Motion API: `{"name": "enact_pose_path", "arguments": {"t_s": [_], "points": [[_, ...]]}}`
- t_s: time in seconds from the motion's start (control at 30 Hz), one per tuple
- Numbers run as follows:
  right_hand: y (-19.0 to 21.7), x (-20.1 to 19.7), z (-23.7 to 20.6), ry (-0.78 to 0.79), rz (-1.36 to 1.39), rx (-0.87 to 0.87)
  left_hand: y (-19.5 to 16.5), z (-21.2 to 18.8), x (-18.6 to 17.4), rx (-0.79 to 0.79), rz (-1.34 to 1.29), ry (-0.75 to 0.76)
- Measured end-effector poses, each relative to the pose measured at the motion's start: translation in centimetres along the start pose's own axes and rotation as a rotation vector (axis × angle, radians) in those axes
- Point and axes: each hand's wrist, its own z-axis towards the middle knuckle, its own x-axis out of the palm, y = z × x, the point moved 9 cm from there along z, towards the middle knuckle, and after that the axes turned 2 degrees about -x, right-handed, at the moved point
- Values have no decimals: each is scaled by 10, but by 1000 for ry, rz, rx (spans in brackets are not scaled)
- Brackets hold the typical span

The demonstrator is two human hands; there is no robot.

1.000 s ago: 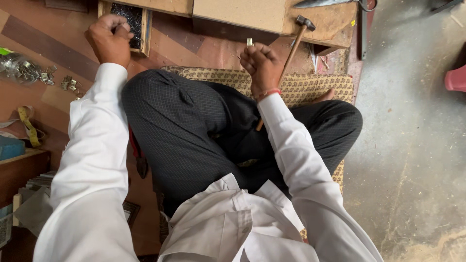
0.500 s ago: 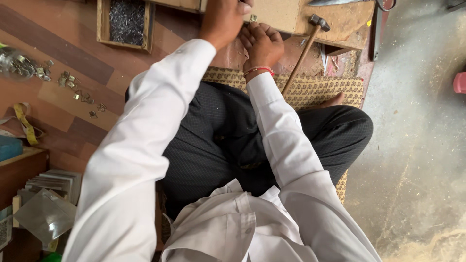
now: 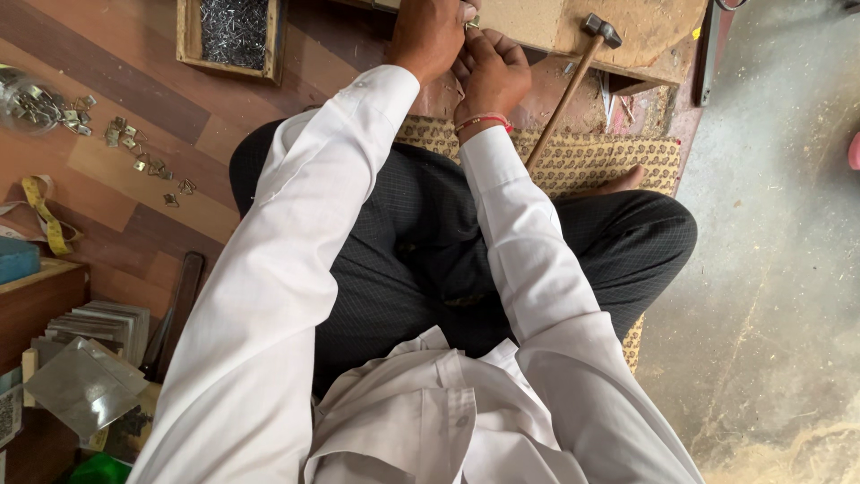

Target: The person sits on the floor and repeatedly attaches metal corner pieces to rectangular cardboard book covers using a hammer and nails. They pick up a cover, position a corner piece, hammer it in, and then move the finished cover to a stack.

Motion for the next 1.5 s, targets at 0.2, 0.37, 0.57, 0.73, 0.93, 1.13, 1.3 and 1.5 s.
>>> {"name": "enact_pose_path", "arguments": {"t_s": [0.2,0.37,0.57,0.73,0.93,1.13,1.3,1.5], "points": [[2,-1,4,31,-3,-7,3,-3,3,-80,-9,39],[2,-1,3,34,-7,6,19,1,17,-173,17,152],[2,-2,4,39,-39,21,22,5,22,-210,-19,206],[-1,-3,6,48,-23,34,33,0,28,-367,-20,302],[-5,-4,8,64,-16,38,38,2,29,-358,-15,275],[-5,-6,10,65,-42,32,39,2,29,-327,44,259],[-7,-5,10,88,-42,40,46,-2,31,-401,25,272],[-7,-6,12,103,-43,59,42,-2,27,-367,39,235]]}}
